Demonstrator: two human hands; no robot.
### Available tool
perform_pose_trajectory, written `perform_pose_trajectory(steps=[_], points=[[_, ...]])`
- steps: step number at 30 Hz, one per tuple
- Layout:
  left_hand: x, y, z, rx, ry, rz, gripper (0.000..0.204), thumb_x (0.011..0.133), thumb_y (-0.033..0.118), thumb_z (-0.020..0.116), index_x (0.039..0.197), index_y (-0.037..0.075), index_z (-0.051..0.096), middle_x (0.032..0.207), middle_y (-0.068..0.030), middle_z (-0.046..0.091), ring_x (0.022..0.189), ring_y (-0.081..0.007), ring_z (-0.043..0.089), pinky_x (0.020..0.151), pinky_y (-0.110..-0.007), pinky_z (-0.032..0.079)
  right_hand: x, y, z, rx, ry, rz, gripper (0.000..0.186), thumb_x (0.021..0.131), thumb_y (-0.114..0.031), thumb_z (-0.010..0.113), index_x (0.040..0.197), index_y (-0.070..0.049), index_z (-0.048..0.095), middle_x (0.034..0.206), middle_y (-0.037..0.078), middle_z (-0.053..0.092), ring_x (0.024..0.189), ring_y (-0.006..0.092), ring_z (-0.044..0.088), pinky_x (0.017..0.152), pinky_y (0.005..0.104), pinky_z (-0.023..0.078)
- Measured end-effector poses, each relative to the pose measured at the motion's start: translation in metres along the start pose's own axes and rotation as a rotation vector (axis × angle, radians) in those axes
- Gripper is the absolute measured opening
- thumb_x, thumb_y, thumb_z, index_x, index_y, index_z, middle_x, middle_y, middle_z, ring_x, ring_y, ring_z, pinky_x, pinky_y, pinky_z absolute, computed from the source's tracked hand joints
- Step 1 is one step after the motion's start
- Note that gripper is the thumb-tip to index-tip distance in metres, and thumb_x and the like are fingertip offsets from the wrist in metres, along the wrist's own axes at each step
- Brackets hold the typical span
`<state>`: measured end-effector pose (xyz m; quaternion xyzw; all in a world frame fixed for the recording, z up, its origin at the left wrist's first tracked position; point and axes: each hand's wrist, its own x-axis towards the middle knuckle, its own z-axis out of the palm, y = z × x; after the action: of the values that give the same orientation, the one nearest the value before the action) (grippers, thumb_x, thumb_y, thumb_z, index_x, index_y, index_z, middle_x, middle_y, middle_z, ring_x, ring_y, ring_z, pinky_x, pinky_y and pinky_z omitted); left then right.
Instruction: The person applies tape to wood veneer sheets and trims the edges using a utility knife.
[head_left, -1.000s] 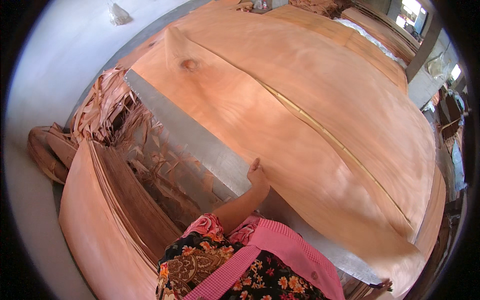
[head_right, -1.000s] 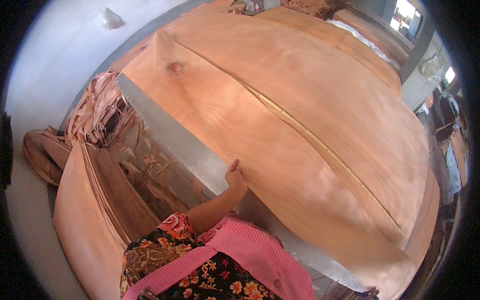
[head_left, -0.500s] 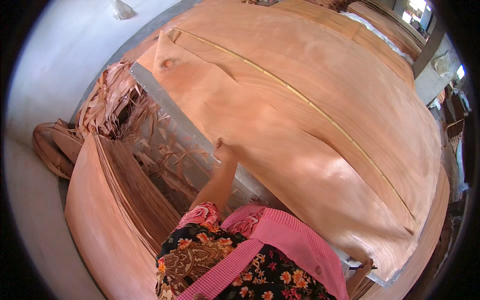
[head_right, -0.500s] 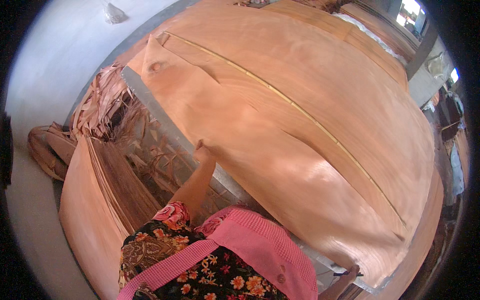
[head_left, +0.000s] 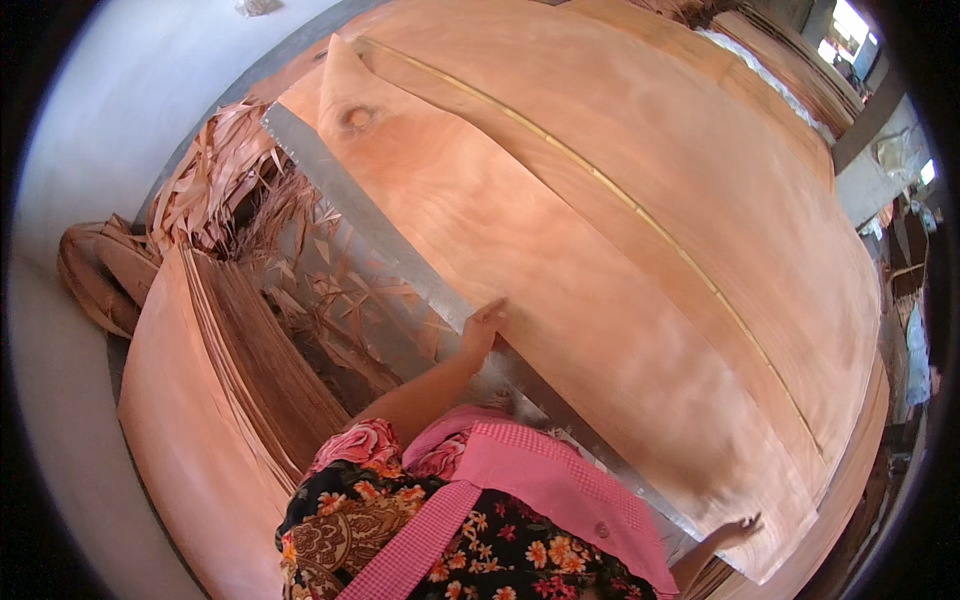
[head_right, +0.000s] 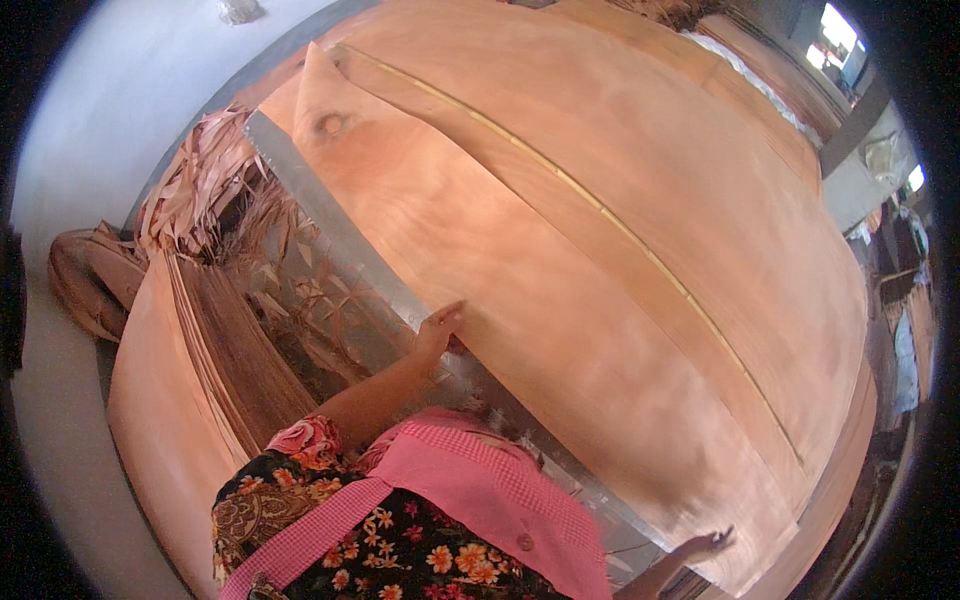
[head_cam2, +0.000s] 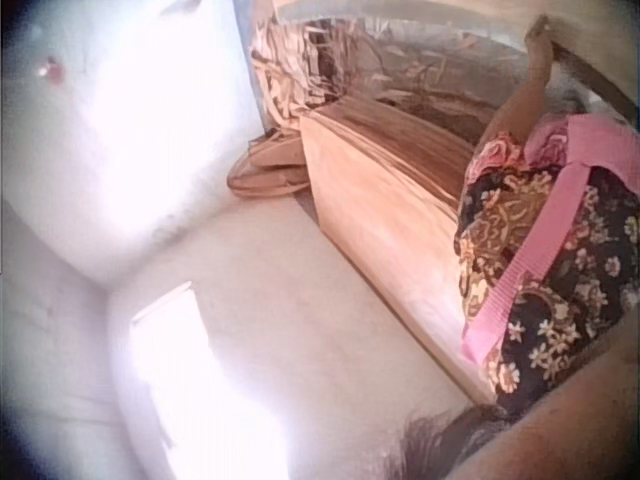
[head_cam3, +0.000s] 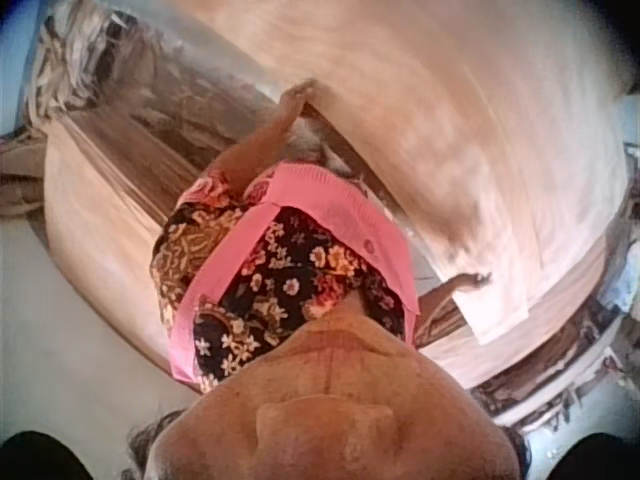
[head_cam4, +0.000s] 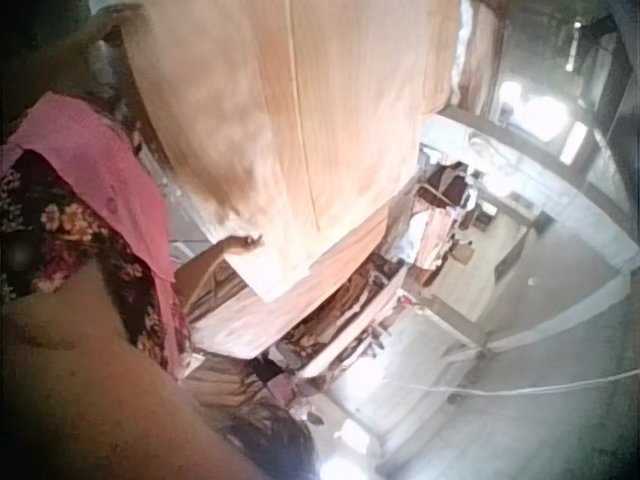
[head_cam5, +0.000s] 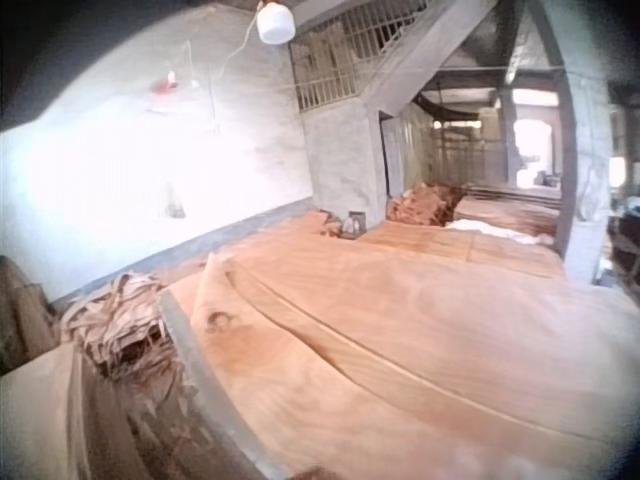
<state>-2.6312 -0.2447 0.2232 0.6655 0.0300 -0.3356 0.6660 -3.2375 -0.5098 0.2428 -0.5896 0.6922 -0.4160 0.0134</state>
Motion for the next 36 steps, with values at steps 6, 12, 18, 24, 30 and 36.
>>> perform_pose_trajectory(steps=[6, 12, 18, 24, 30, 36], points=[[-0.04, 0.062, -0.066, 0.333, -0.346, -0.049, 0.036, 0.082, 0.014, 0.054, 0.116, 0.004, 0.05, 0.075, -0.0067, 0.061, 0.065, -0.0112, 0.057, 0.057, -0.025, 0.05, -0.09, -0.2, 0.098, 0.808, -0.731, 0.182, 0.043, 0.087, -0.022, 0.044, 0.126, -0.007, 0.037, 0.104, 0.013, 0.056, 0.073, 0.013, 0.057, 0.053, 0.0225, 0.041], [-0.102, 0.201, -0.142, -0.115, -0.949, 0.349, 0.074, 0.076, 0.044, 0.058, 0.132, 0.005, 0.027, 0.137, -0.0128, 0.024, 0.124, -0.0255, 0.027, 0.1, -0.04, 0.022, -0.259, -0.434, 0.127, 0.655, -1.375, -0.119, 0.036, 0.086, -0.016, 0.048, 0.12, -0.004, 0.044, 0.091, 0.009, 0.061, 0.056, 0.0095, 0.055, 0.045, 0.0198, 0.04], [-0.149, 0.338, -0.188, -0.892, -1.367, 1.063, 0.068, 0.071, 0.057, 0.055, 0.108, 0.001, 0.051, 0.123, -0.0254, 0.036, 0.114, -0.0373, 0.037, 0.092, -0.044, 0.031, -0.426, -0.593, 0.177, 0.735, -1.743, -0.255, 0.034, 0.084, -0.009, 0.048, 0.116, 0.0, 0.045, 0.089, 0.012, 0.061, 0.058, 0.0097, 0.053, 0.051, 0.0223, 0.046], [-0.108, 0.369, -0.289, -1.224, -1.163, 1.295, 0.058, 0.074, 0.045, 0.062, 0.105, -0.004, 0.053, 0.122, -0.0291, 0.035, 0.115, -0.0369, 0.037, 0.091, -0.039, 0.035, -0.533, -0.719, 0.21, 0.595, -1.884, -0.428, 0.036, 0.084, -0.014, 0.048, 0.118, -0.002, 0.044, 0.09, 0.007, 0.061, 0.051, 0.0074, 0.051, 0.046, 0.0176, 0.037], [-0.044, 0.373, -0.388, -0.759, -1.266, 1.337, 0.064, 0.072, 0.052, 0.059, 0.104, -0.002, 0.052, 0.122, -0.0285, 0.034, 0.115, -0.0389, 0.035, 0.091, -0.044, 0.033, -0.627, -0.805, 0.255, 0.699, -1.971, -0.491, 0.034, 0.085, -0.01, 0.047, 0.118, -0.002, 0.045, 0.087, 0.005, 0.062, 0.052, 0.006, 0.051, 0.044, 0.0186, 0.036], [-0.006, 0.404, -0.459, -0.42, -0.493, 0.738, 0.02, 0.07, 0.015, 0.068, 0.075, 0.007, 0.051, 0.093, -0.0164, 0.057, 0.095, -0.0315, 0.053, 0.086, -0.045, 0.039, -0.63, -0.881, 0.246, 0.805, -2.074, -0.246, 0.038, 0.081, -0.004, 0.049, 0.119, -0.001, 0.043, 0.078, 0.008, 0.062, 0.044, 0.0072, 0.046, 0.039, 0.0198, 0.034]])
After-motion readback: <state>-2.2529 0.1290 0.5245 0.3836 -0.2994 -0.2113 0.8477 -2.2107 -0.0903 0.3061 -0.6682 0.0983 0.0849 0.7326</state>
